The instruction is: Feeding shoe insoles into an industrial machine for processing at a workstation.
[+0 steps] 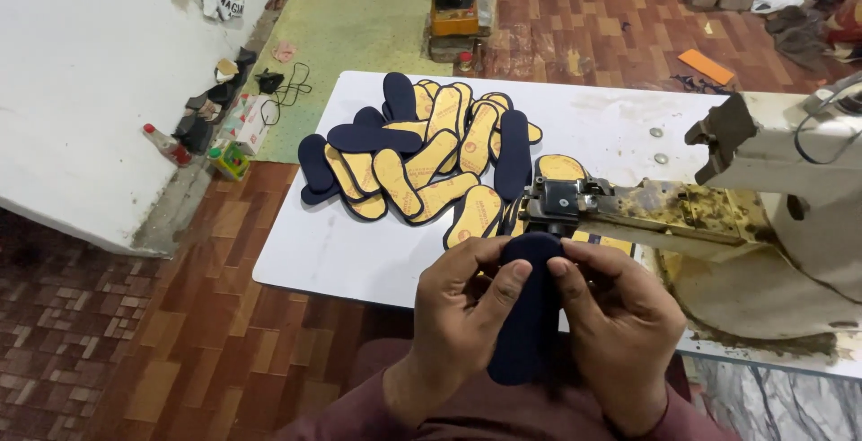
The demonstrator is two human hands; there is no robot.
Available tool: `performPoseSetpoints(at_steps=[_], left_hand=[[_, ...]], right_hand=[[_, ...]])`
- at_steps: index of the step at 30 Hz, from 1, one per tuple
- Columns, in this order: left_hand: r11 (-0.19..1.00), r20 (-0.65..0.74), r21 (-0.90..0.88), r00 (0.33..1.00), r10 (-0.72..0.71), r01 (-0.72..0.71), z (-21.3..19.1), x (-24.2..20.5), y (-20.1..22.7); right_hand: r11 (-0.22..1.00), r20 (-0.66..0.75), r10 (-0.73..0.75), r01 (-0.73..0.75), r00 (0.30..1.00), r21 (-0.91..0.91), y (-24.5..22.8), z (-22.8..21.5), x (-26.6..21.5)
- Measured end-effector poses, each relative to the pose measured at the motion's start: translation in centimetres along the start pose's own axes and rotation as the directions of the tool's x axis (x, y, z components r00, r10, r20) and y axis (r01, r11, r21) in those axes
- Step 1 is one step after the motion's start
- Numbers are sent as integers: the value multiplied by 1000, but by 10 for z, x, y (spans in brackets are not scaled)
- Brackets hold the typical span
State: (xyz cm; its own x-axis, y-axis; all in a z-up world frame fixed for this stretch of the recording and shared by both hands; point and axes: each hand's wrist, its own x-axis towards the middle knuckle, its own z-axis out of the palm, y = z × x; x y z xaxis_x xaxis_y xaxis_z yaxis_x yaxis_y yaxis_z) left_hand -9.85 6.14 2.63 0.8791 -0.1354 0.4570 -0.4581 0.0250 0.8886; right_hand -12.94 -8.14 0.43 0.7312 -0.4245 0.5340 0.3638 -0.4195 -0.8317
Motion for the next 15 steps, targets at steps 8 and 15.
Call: performPoseSetpoints(at_steps=[8, 15], left_hand=[[973, 59, 165, 986, 155, -163, -18, -34, -12], [967, 110, 220, 988, 108, -130, -33, -44, -23]], right_hand=[[974, 263, 176, -206, 949, 93, 34, -9, -39], [831, 560, 295, -497, 774, 248, 53, -11, -63]])
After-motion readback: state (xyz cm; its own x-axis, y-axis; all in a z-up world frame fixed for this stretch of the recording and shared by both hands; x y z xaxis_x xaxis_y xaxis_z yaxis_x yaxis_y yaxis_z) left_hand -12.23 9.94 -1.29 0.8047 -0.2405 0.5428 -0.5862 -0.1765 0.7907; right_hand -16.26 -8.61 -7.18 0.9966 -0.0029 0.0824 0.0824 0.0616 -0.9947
